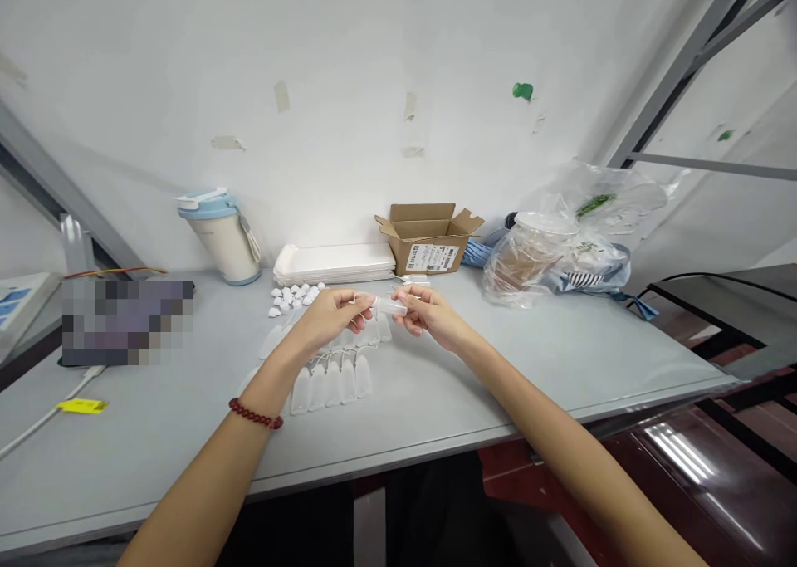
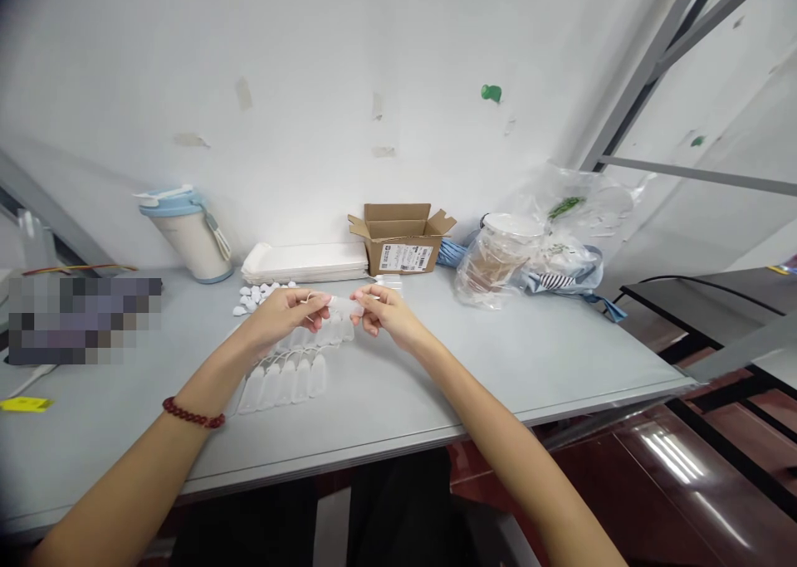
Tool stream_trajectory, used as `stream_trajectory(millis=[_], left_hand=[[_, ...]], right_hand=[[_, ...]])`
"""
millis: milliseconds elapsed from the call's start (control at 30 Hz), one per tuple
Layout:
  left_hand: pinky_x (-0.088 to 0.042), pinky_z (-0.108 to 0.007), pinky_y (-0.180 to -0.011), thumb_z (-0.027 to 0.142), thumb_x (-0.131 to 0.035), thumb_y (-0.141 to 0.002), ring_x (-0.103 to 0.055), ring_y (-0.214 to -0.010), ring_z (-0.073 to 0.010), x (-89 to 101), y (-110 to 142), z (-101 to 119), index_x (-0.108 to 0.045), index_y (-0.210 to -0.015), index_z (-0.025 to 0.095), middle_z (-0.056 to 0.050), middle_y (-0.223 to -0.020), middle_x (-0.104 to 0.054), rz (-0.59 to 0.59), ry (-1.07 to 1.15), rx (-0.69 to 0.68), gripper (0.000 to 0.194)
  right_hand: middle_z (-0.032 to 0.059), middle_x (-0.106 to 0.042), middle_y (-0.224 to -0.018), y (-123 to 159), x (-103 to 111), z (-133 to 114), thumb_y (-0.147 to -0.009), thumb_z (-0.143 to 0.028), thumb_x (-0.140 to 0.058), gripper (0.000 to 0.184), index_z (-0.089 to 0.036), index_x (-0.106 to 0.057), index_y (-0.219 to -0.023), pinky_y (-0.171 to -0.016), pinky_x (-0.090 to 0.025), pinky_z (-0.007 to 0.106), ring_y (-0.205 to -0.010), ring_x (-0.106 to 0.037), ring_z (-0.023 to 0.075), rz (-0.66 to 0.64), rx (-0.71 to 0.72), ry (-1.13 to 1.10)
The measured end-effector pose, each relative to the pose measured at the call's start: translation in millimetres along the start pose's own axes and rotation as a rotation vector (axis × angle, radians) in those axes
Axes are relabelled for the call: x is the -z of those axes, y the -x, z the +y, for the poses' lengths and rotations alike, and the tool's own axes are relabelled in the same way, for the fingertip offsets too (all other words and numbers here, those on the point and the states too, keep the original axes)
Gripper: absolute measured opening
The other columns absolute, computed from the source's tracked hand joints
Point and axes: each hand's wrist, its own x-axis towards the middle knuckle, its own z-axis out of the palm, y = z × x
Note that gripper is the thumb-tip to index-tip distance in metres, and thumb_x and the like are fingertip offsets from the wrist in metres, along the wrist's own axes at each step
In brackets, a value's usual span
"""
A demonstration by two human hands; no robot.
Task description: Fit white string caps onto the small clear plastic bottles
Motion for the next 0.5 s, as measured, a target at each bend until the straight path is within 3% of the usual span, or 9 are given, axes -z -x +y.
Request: stream_trajectory(millis=[133, 233, 367, 500], left_hand=[[-0.047, -0.029, -0.059, 0.048, -0.069, -0.069, -0.054, -0.056, -0.0143, -1.2, 0.5, 0.3, -0.064, -0.06, 0.016, -0.003, -0.061, -0.061, 0.007, -0.006, 0.034, 0.033], [-0.047, -0.029, -0.058, 0.049, -0.068, -0.069, -0.055, -0.057, -0.0143, -2.6, -0.2, 0.8, -0.063, -0.06, 0.016, -0.004, -0.064, -0.062, 0.069, -0.008, 0.023, 0.034], [-0.048, -0.029, -0.059, 0.048, -0.068, -0.069, -0.057, -0.061, -0.0155, -3.6, -0.3, 2.2, -0.065, -0.066, 0.017, -0.004, -0.069, -0.064, 0.099, 0.004, 0.004, 0.032], [-0.05, -0.031, -0.065, 0.045, -0.07, -0.067, -0.06, -0.067, -0.0177, -5.6, 1.8, 7.1, -0.068, -0.072, 0.017, -0.004, -0.069, -0.066, 0.115, -0.008, -0.015, 0.029]], right_hand=[[-0.0022, -0.061, -0.058, 0.7, -2.0, -1.3, -0.076, -0.057, -0.061, 0.041, -0.018, -0.052, -0.086, -0.043, -0.035, 0.022, -0.04, -0.045, 0.0062, 0.061, 0.03, 0.022], [0.0011, -0.066, -0.068, 0.9, -0.6, -2.4, -0.072, -0.053, -0.067, 0.042, -0.019, -0.053, -0.091, -0.049, -0.042, 0.023, -0.05, -0.053, 0.009, 0.095, 0.08, 0.041], [0.0006, -0.066, -0.07, 0.9, 3.2, -2.9, -0.069, -0.044, -0.072, 0.039, -0.018, -0.058, -0.095, -0.049, -0.043, 0.023, -0.053, -0.053, 0.0089, 0.069, 0.13, 0.095], [0.0001, -0.064, -0.065, 0.7, 4.2, -1.6, -0.07, -0.046, -0.071, 0.035, -0.016, -0.061, -0.085, -0.048, -0.043, 0.024, -0.049, -0.053, 0.0088, 0.078, 0.138, 0.085]])
